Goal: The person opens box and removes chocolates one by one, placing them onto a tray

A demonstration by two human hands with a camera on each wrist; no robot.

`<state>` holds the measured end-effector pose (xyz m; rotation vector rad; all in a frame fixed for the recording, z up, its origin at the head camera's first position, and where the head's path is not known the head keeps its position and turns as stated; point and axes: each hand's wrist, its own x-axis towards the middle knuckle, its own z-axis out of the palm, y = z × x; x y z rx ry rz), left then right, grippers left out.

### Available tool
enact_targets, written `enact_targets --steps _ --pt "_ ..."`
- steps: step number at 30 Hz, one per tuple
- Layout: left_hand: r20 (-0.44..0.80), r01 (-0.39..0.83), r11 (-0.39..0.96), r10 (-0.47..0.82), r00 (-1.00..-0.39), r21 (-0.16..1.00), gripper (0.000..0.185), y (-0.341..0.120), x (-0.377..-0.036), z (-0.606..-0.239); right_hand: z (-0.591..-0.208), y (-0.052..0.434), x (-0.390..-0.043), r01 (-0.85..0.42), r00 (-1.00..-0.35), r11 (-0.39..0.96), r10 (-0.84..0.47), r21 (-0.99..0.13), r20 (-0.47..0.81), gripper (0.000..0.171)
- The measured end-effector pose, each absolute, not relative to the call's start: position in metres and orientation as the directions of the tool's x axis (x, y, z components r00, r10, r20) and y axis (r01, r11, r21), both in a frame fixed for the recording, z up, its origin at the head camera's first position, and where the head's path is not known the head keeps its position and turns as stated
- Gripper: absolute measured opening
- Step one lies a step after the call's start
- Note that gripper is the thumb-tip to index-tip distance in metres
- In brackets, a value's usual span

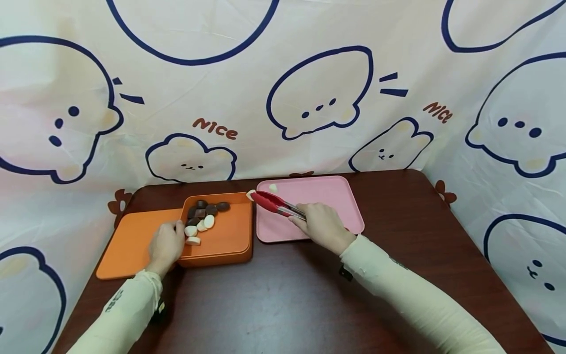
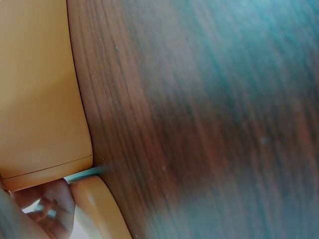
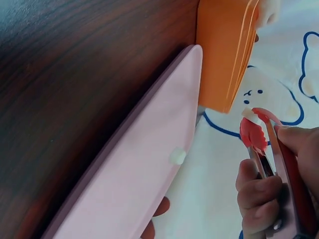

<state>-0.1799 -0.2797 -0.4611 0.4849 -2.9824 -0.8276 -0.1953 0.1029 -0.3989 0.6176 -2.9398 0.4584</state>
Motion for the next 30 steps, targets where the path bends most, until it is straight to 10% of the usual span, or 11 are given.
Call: enact_targets --steps 30 --pt "-0.044 -0.264 0.826 -0.280 -0.959 0.498 0.050 -0.280 -0.179 -0.461 -0.432 0.140 -0.236 -0.210 -0.977 0.905 -0.211 -0.371 0.037 0.034"
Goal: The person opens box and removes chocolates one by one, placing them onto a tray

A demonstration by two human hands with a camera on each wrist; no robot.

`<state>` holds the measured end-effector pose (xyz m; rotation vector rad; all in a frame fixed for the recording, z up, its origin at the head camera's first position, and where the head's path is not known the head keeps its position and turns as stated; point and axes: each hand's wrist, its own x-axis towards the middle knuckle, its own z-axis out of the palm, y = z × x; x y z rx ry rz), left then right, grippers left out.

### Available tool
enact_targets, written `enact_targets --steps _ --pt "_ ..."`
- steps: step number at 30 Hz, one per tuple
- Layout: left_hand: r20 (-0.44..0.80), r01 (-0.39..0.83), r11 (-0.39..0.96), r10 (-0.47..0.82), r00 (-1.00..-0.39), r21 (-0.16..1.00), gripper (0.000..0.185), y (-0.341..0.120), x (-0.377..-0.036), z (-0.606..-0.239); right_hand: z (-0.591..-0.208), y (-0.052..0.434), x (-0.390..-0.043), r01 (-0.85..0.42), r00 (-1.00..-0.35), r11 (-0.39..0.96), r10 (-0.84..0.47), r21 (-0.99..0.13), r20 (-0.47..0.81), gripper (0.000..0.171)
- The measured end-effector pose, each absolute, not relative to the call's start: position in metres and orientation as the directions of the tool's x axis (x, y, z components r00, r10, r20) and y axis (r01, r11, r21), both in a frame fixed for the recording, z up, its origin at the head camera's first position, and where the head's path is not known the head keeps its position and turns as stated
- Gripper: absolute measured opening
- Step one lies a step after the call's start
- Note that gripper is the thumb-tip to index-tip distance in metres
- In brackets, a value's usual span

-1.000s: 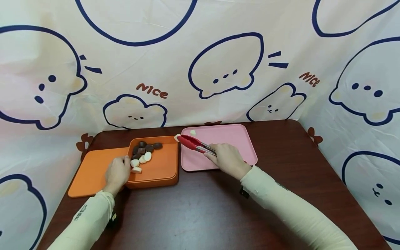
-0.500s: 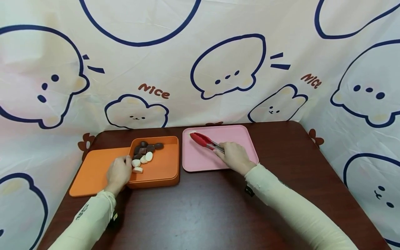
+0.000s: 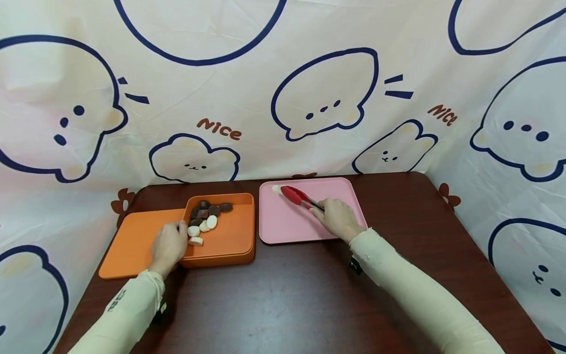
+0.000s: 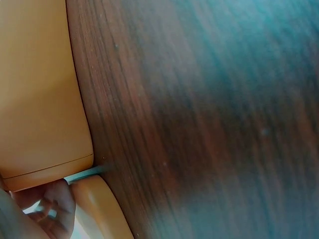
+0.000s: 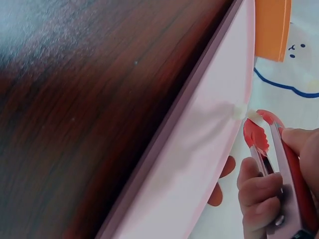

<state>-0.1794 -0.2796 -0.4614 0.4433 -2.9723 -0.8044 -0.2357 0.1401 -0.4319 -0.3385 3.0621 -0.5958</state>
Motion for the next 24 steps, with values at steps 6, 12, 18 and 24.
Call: enact_targets --steps 6,12,18,24 --pt "-0.054 -0.273 0.819 -0.285 -0.957 0.504 0.052 -0.280 -0.179 -0.460 -0.435 0.143 -0.242 -0.162 -0.983 0.904 -0.183 -0.396 -0.017 0.035" --pt "-0.053 -0.272 0.819 -0.286 -0.957 0.505 0.052 -0.279 -0.180 -0.460 -0.435 0.144 -0.246 -0.135 -0.984 0.899 -0.169 -0.417 -0.046 0.038" --pt "-0.061 -0.275 0.816 -0.284 -0.957 0.509 0.052 -0.279 -0.180 -0.459 -0.435 0.145 -0.251 -0.106 -0.984 0.894 -0.157 -0.435 -0.083 0.039" --pt "-0.068 -0.282 0.812 -0.288 -0.955 0.511 0.051 -0.279 -0.178 -0.460 -0.436 0.146 -0.254 -0.080 -0.983 0.887 -0.147 -0.454 -0.113 0.038"
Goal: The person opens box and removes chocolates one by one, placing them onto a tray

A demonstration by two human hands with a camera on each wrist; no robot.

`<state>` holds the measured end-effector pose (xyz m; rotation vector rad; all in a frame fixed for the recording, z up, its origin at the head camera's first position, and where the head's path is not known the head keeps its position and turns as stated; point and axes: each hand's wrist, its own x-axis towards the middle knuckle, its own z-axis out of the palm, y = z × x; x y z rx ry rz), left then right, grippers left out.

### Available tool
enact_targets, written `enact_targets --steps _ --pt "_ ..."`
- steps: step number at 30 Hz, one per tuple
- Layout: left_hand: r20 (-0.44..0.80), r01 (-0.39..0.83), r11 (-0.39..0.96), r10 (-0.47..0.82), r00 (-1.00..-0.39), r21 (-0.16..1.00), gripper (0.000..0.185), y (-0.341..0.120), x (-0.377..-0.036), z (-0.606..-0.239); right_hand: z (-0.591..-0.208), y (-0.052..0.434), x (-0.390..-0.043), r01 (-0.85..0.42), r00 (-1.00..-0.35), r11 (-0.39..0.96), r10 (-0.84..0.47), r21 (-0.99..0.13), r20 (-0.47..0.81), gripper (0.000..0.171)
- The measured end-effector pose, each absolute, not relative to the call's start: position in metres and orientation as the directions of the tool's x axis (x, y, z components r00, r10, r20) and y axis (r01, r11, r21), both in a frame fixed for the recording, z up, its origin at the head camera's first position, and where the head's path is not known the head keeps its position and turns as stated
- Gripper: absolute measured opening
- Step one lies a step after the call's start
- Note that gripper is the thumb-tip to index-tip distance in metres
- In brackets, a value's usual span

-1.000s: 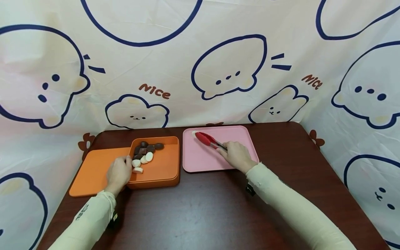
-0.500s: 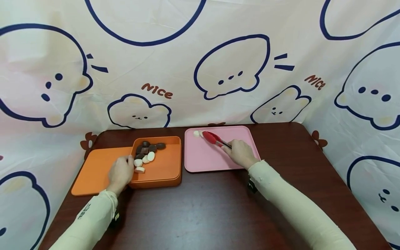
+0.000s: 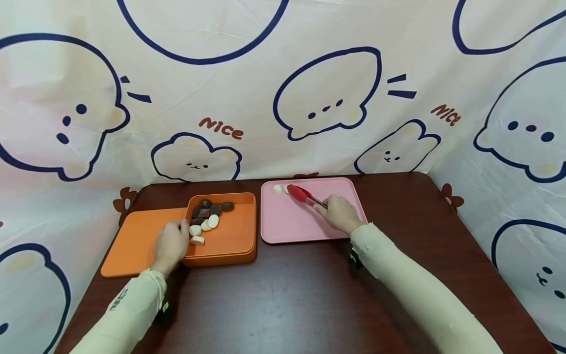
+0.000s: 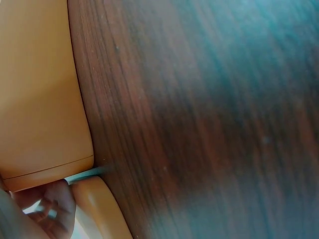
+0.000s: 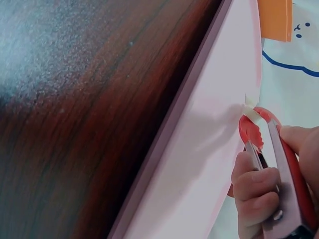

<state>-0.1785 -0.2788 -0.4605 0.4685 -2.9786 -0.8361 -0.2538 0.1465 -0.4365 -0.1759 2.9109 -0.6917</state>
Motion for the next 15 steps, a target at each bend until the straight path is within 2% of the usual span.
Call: enact_targets --steps 15 --pt "-0.073 -0.288 0.811 -0.293 -0.953 0.509 0.050 -0.2772 -0.1786 -0.4590 -0.4286 0.1517 -0.2561 -0.061 -0.980 0.896 -0.138 -0.439 -0.145 0.044"
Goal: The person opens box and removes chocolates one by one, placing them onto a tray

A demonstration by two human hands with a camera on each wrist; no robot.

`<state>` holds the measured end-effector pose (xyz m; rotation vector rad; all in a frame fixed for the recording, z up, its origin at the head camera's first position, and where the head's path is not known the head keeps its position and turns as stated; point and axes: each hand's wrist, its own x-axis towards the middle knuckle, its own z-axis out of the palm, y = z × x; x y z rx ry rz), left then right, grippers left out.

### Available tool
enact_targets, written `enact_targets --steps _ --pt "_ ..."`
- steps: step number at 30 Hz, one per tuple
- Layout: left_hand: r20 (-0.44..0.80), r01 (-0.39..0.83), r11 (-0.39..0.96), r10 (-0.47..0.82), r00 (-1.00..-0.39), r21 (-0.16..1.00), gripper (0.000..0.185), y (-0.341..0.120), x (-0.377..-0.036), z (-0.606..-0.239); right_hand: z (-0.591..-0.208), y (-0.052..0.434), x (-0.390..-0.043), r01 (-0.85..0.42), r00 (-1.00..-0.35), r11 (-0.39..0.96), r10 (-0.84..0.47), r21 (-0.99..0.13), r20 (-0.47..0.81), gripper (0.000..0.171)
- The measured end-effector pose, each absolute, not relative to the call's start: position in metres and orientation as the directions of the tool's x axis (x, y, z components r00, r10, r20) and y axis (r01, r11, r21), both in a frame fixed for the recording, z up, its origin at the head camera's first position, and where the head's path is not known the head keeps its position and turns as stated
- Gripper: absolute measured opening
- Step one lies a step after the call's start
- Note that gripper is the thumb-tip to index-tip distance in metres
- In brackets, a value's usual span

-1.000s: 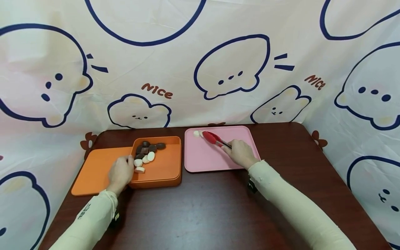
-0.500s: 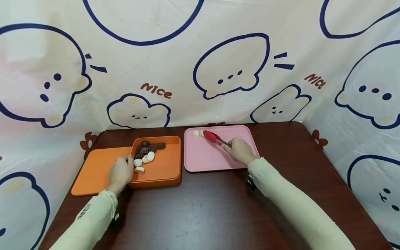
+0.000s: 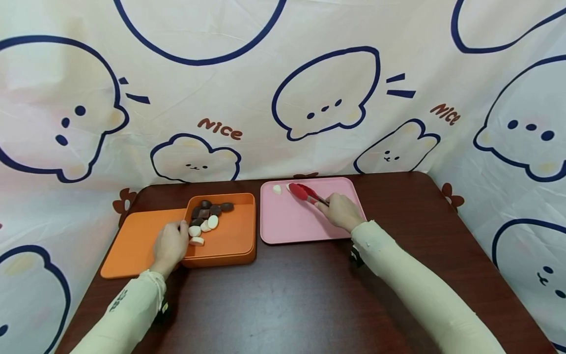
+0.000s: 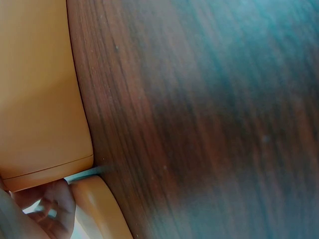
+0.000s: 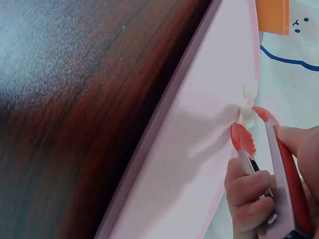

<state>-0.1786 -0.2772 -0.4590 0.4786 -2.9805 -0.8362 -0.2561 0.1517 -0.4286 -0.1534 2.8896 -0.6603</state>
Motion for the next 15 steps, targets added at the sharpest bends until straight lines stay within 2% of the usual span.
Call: enact_targets --steps 15 --pt "-0.071 -0.297 0.812 -0.303 -0.950 0.503 0.050 -0.2766 -0.1779 -0.4587 -0.4302 0.1578 -0.2550 -0.111 -0.988 0.885 -0.149 -0.453 -0.049 0.048"
